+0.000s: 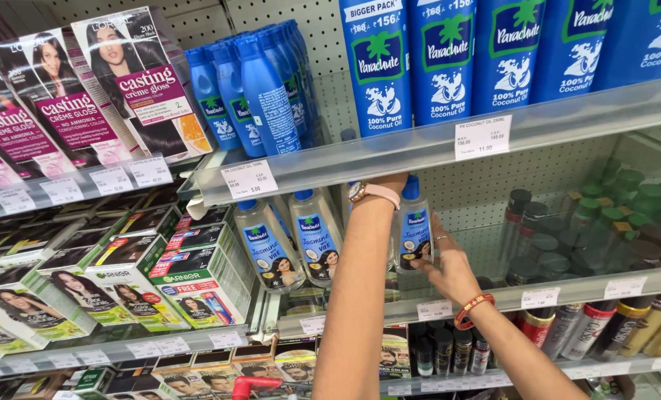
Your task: Organizing and arranging hair oil bottles on shelves and in a shopping cart in a retail environment.
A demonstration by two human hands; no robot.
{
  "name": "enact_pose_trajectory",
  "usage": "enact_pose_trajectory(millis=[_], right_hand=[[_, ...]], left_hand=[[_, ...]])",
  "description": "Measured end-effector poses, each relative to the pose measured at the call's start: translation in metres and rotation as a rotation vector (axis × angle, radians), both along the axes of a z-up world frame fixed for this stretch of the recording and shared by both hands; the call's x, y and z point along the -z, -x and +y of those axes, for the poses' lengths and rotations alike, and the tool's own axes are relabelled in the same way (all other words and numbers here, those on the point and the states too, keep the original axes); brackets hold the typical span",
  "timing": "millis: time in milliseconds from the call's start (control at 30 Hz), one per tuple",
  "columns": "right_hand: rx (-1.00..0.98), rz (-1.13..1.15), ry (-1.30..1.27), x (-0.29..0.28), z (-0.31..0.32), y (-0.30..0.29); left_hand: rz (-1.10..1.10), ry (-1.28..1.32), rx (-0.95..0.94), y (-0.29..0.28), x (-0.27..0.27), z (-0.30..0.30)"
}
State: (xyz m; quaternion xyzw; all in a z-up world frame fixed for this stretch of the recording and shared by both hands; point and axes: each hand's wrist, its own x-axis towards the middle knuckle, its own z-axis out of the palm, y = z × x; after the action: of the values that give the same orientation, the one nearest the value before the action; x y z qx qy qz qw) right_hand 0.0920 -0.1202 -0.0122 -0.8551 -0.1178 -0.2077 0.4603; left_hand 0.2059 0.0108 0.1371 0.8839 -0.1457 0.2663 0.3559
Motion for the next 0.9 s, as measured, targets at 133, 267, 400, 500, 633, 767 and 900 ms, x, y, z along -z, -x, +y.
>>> enact_pose_trajectory(millis=[133, 267, 400, 500, 633, 767, 900], right_hand=[[-0.009, -0.043, -0.018, 0.000, 0.002, 0.001], [0.075, 0.028, 0.134, -0.026, 0.016, 0.013], [0.156, 0.064, 0.321, -0.019, 0.017, 0.011], [0.184, 0.068, 0.328, -0.019, 0.019, 0.013], [0.195, 0.097, 0.325, -0.021, 0.019, 0.014], [0.166, 0.072, 0.296, -0.016, 0.017, 0.011], [0.150, 0.017, 0.268, -0.015, 0.016, 0.010]], left_hand=[[-0.179, -0.025, -0.070, -0.025, 0.029, -0.009], [-0.176, -0.093, -0.099, -0.016, 0.019, -0.011], [-0.158, -0.027, -0.050, -0.009, 0.008, -0.013], [-0.119, -0.028, -0.043, -0.010, 0.008, -0.014], [-0.112, -0.034, -0.056, -0.020, 0.014, -0.016], [-0.191, -0.016, -0.027, -0.024, 0.016, -0.013], [-0.150, -0.026, -0.026, -0.017, 0.003, -0.009]])
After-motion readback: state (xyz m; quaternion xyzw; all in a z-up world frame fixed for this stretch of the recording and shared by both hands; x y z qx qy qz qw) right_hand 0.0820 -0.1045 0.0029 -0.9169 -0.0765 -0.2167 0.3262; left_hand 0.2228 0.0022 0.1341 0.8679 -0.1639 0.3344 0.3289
